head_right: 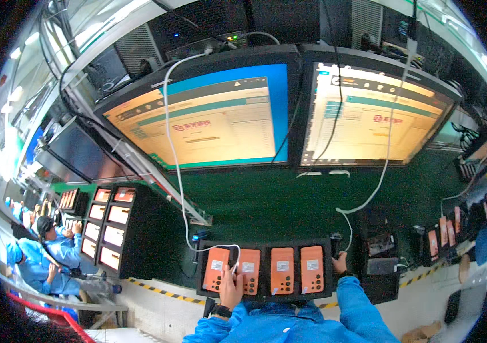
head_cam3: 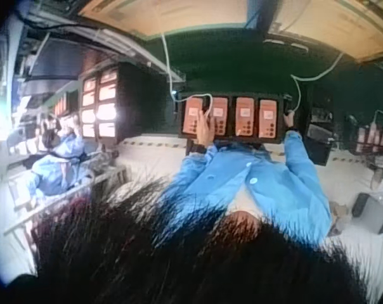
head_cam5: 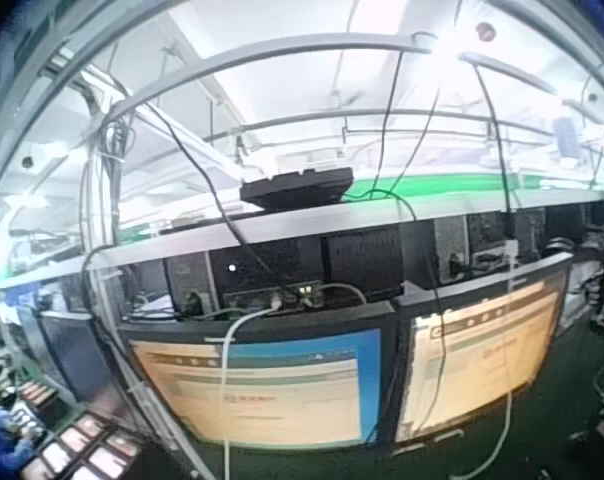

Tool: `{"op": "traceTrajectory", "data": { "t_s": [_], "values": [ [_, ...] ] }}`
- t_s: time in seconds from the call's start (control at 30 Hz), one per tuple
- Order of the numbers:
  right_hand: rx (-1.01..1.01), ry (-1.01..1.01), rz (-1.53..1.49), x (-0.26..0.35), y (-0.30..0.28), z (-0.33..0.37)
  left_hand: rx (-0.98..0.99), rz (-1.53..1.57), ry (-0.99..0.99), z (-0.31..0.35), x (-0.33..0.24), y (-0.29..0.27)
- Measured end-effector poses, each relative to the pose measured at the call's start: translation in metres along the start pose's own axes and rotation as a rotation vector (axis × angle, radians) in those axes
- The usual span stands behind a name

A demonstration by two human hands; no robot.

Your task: Connecting cables to mobile devices and scanning them with a handheld barcode scanner at a production station.

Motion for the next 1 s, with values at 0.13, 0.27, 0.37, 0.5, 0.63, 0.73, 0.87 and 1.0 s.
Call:
{"op": "traceTrajectory", "data": {
  "t_s": [0.13,0.27,0.37,0.5,0.63,0.73,0.87,1.0],
  "values": [
    [-0.001,0.205,-0.225,0.053,0.001,-0.001,-0.027,-0.123,0.09,0.003,0.005,-0.012],
    [0.091,0.31,-0.53,0.247,-0.051,0.049,-0.001,-0.095,-0.013,0.006,-0.001,-0.008],
    [0.083,0.309,-0.679,0.317,-0.071,0.101,0.017,-0.11,-0.017,0.005,-0.012,-0.005],
    [0.242,0.388,-0.698,0.335,-0.061,0.131,-0.006,-0.109,0.011,0.002,-0.016,0.0],
    [0.343,0.386,-0.511,0.334,-0.032,0.143,0.019,-0.102,-0.004,0.004,-0.008,-0.003],
    [0.413,0.446,-0.576,0.36,-0.026,0.178,0.033,-0.096,-0.013,0.002,-0.009,-0.007],
    [0.446,0.582,-0.482,0.339,-0.014,0.203,0.01,-0.103,0.005,0.002,-0.009,-0.005],
    [0.459,0.603,-0.476,0.344,-0.007,0.206,0.017,-0.066,-0.015,-0.001,-0.012,-0.009]
  ]
}}
Point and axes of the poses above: each hand's wrist, its own z-axis away from the middle knuckle, its own y-axis out of the palm, x = y × z, the point moved 1 cm from there along -z, towards the middle knuckle, and after that the axes turned 14 degrees about -x, right-handed, at the moved point
